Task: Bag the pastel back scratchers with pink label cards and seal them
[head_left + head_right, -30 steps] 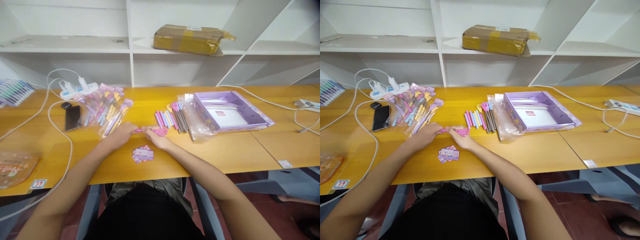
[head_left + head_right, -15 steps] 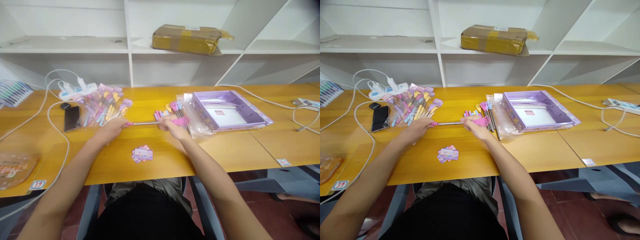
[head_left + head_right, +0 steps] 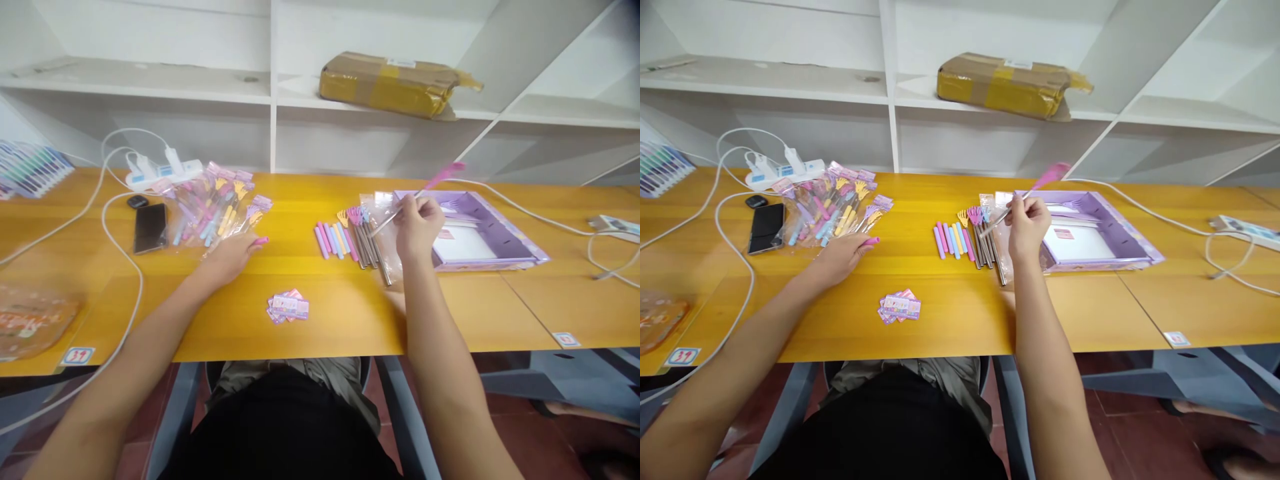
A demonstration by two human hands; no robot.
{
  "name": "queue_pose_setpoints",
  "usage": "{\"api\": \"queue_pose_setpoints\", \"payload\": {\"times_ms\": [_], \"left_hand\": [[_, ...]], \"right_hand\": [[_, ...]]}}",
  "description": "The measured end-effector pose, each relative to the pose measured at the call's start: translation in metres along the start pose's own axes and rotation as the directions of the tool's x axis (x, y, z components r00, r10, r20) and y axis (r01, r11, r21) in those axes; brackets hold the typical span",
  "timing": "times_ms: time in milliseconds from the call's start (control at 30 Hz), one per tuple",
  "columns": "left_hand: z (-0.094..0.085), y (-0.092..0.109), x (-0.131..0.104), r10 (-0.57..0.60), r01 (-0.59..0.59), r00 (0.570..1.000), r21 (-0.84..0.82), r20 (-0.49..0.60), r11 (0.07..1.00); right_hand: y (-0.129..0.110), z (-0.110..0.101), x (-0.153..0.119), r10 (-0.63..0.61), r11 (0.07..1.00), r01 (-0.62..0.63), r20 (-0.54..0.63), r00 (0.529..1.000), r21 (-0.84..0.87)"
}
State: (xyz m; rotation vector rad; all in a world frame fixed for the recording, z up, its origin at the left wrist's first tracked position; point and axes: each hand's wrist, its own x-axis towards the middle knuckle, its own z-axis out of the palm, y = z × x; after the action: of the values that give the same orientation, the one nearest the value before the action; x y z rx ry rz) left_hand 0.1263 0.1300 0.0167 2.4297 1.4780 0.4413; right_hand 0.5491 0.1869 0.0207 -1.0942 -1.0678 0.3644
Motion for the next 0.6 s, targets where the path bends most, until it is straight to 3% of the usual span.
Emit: {"api": "queue_pose_setpoints", "payload": {"times_ms": [67,133,267,433,600], "left_hand": [[-0.001,0.000,-0.002,0.000,0.000,1.000,-0.002,0.006,1.000],[-0.002,0.001,-0.002,0.001,-0.001,1.000,-0.018,0.010,1.000],[0.001,0.002,-0.003,0.004,-0.003,1.000,-0.046,0.007,0.999],[0.003,0.000,-0.002,0.021,-0.020,1.000,-0.041,0.010,0.999],[0.004,-0.002,-0.002,0.076,-0.075,0.996,0.018,-0.050,0.997]], "right_hand": [[0.000,-0.002,-0.005,-0.069,0.972,0.081,0.059,0.996,-0.220],[0.000,-0.001,-0.012,-0.084,0.893,0.165,0.204,0.975,-0.420],[0.007,0.010,-0.026,0.060,0.718,0.302,0.489,0.870,-0.627],[0.023,0.021,-0.029,0.130,0.569,0.402,0.561,0.818,-0.717],[0.024,0.020,-0.029,0.108,0.551,0.442,0.586,0.803,-0.708]]}}
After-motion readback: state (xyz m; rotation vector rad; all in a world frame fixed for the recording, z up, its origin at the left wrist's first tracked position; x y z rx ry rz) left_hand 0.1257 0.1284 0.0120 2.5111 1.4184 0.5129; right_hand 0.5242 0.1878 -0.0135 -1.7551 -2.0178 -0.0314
